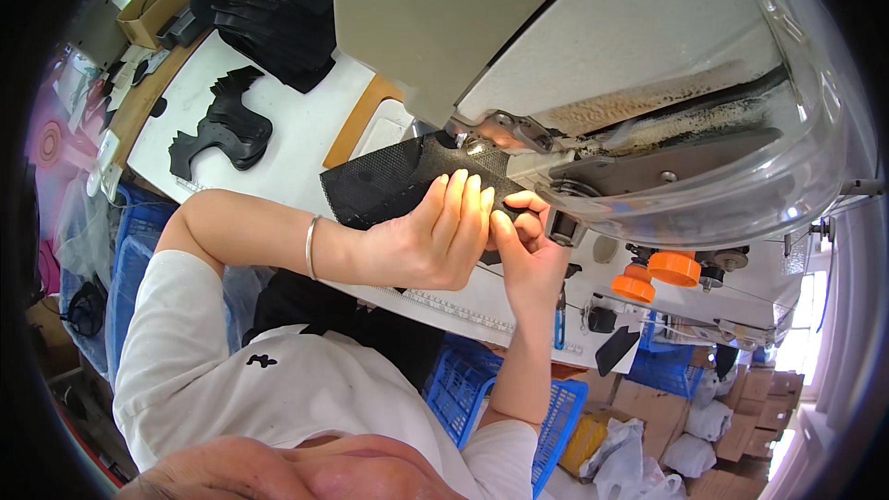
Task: The person aligns cut shoe upper pieces and stitches them together using a sewing machine, taking additional pieces from stacks on the workbench and a plastic bin.
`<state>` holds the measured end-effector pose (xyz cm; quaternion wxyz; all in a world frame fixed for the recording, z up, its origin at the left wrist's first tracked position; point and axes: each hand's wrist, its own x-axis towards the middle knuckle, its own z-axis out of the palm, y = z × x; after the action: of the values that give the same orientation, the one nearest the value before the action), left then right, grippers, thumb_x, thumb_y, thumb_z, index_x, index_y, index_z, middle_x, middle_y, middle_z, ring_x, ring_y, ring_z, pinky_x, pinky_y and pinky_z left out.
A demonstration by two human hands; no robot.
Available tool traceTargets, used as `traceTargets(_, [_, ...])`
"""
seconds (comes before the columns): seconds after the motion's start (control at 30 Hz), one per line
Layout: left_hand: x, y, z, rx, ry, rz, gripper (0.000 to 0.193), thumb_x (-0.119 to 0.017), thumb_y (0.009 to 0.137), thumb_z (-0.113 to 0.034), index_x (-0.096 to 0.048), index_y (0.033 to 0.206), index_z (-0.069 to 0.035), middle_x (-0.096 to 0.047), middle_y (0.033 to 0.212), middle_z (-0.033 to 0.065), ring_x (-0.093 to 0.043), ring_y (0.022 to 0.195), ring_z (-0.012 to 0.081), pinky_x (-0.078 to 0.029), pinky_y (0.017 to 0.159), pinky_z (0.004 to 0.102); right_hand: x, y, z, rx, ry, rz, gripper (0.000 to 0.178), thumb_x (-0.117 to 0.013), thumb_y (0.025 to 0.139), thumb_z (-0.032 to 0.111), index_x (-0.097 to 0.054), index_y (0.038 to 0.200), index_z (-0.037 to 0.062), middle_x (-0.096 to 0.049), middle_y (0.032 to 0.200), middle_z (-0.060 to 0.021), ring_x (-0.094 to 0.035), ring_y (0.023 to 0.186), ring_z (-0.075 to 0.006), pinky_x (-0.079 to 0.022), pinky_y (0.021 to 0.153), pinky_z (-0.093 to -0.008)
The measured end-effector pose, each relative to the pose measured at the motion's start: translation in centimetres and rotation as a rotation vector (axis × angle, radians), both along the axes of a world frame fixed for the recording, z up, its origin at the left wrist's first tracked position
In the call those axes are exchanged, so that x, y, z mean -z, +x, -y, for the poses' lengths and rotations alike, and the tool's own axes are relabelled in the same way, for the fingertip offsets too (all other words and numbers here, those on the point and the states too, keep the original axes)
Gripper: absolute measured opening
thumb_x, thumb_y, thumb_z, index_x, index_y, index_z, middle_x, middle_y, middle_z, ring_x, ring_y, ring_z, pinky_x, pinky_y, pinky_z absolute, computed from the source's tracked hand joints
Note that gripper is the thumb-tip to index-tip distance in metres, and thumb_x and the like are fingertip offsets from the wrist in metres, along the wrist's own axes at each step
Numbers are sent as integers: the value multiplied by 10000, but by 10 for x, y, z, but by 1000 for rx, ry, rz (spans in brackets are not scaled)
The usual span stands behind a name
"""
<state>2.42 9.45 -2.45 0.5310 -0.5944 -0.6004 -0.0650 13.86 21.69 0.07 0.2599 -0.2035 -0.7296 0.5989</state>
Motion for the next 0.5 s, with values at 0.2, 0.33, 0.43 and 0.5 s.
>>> traceTargets(0.2, [1,-19,11,105,-10,-26,330,-589,738,-163,-694,894,107,-699,855,220,-703,816,337,-571,771,418,-14,-20,-38,241,886,196,146,-678,866,97,-668,978,4,-690,891,-83,-655,808,-222,-522,789,-380])
traceTargets(0.33, [-4,-31,17,230,-25,-20,227,-603,790,-98,-696,873,92,-690,869,194,-698,848,292,-581,809,388,38,-11,-127,81,987,230,306,-683,899,224,-640,1090,-11,-678,1056,-113,-622,1007,-270,-457,909,-348])
traceTargets(0.43, [-5,-42,23,289,-26,13,205,-626,786,-90,-699,864,85,-686,861,175,-695,851,279,-582,832,389,18,-30,-112,90,726,299,343,-715,883,248,-654,1096,-13,-679,1079,-108,-621,996,-229,-458,898,-339])
traceTargets(0.5, [-5,-50,27,338,-46,16,199,-644,768,-88,-699,869,74,-682,865,154,-691,866,269,-583,855,388,27,-29,-103,79,642,259,342,-725,875,250,-660,1076,-19,-673,1079,-99,-610,993,-213,-456,892,-335])
